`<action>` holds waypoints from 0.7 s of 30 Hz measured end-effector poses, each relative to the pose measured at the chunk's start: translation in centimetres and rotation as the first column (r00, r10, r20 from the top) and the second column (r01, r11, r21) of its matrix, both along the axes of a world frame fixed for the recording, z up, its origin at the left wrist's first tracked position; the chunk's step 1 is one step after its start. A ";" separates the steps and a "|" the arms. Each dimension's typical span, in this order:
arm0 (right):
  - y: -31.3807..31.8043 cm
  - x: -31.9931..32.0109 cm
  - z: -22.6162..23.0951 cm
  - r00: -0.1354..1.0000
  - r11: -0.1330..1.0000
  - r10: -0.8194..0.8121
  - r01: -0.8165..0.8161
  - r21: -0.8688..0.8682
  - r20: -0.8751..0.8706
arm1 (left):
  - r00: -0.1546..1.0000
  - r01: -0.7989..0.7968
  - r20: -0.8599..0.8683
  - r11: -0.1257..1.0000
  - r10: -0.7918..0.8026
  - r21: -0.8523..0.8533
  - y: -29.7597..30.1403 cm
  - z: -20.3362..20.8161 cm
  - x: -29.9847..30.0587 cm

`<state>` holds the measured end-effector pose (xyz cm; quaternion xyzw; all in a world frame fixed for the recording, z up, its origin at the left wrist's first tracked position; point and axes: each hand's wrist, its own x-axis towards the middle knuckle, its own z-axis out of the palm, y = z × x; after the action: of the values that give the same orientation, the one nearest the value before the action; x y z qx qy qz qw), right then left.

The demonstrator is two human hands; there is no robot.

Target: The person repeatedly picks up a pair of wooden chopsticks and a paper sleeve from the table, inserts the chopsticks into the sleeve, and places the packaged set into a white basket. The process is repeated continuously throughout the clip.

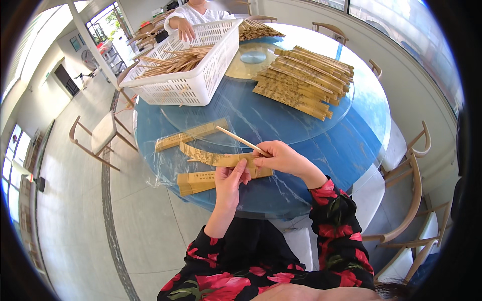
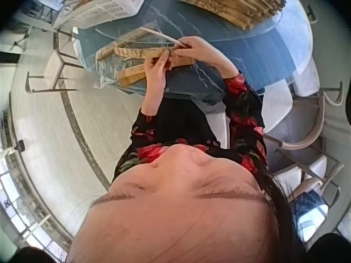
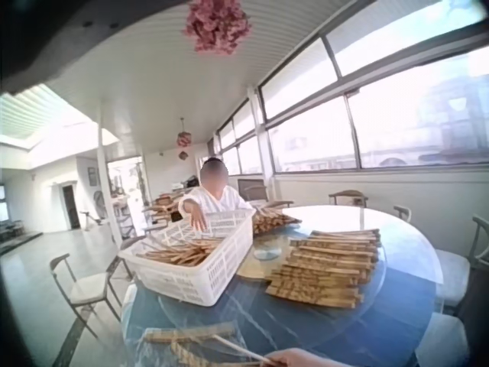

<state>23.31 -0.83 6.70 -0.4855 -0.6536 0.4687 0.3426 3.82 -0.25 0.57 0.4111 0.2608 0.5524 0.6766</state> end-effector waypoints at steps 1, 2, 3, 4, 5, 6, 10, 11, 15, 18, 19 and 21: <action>0.0 -0.2 0.3 0.998 0.999 -0.018 0.016 0.033 0.060 | 1.000 0.002 -0.001 1.000 -0.002 0.006 0.0 0.0 -0.1; -0.1 -0.4 0.6 0.992 0.997 -0.037 0.030 0.067 0.120 | 1.000 0.003 -0.013 1.000 -0.003 0.020 0.0 -0.1 -0.2; -0.1 -0.5 0.8 0.983 0.994 -0.058 0.040 0.102 0.177 | 1.000 0.000 -0.016 1.000 0.001 0.026 0.0 -0.3 -0.2; -0.1 -0.6 0.6 0.988 0.992 -0.059 0.042 0.120 0.140 | 1.000 0.004 -0.017 0.999 -0.003 0.032 0.0 -0.3 -0.2; -0.1 -0.7 0.3 0.993 0.990 -0.057 0.042 0.138 0.102 | 1.000 0.004 -0.010 0.999 -0.004 0.031 0.1 -0.3 -0.2; -0.2 -0.8 0.1 0.997 0.987 -0.053 0.042 0.156 0.065 | 1.000 0.000 -0.008 0.999 0.000 0.032 0.1 -0.4 -0.1; -0.1 -1.1 0.1 0.996 0.994 -0.075 0.078 0.071 -0.044 | 0.999 0.009 -0.048 1.000 -0.008 0.020 0.0 -0.2 0.1; -0.3 -1.2 0.5 0.994 0.993 -0.097 0.100 0.064 -0.060 | 0.996 0.047 -0.073 0.999 -0.048 -0.007 -0.1 0.1 -0.1; -0.1 -0.8 0.1 0.968 0.948 -0.248 0.234 0.216 0.040 | 0.911 0.220 -0.372 0.973 -0.179 0.069 -1.4 0.8 -0.9; 0.0 -0.7 0.0 0.932 0.910 -0.344 0.301 0.285 0.115 | 0.709 0.188 -0.651 0.816 0.272 0.547 -1.5 3.0 -0.7; 0.0 -0.4 -0.3 0.932 0.911 -0.347 0.309 0.274 0.102 | 0.630 0.188 -0.577 0.618 0.520 0.763 -0.2 4.0 -0.1; 0.4 -0.3 -0.8 0.937 0.911 -0.338 0.303 0.278 0.086 | 0.544 0.263 -0.520 0.455 0.658 0.851 2.1 4.0 0.4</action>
<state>23.04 -0.48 5.92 -0.5671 -0.6420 0.2827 0.4316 4.22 1.84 4.56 0.8535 0.2753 0.4342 0.0849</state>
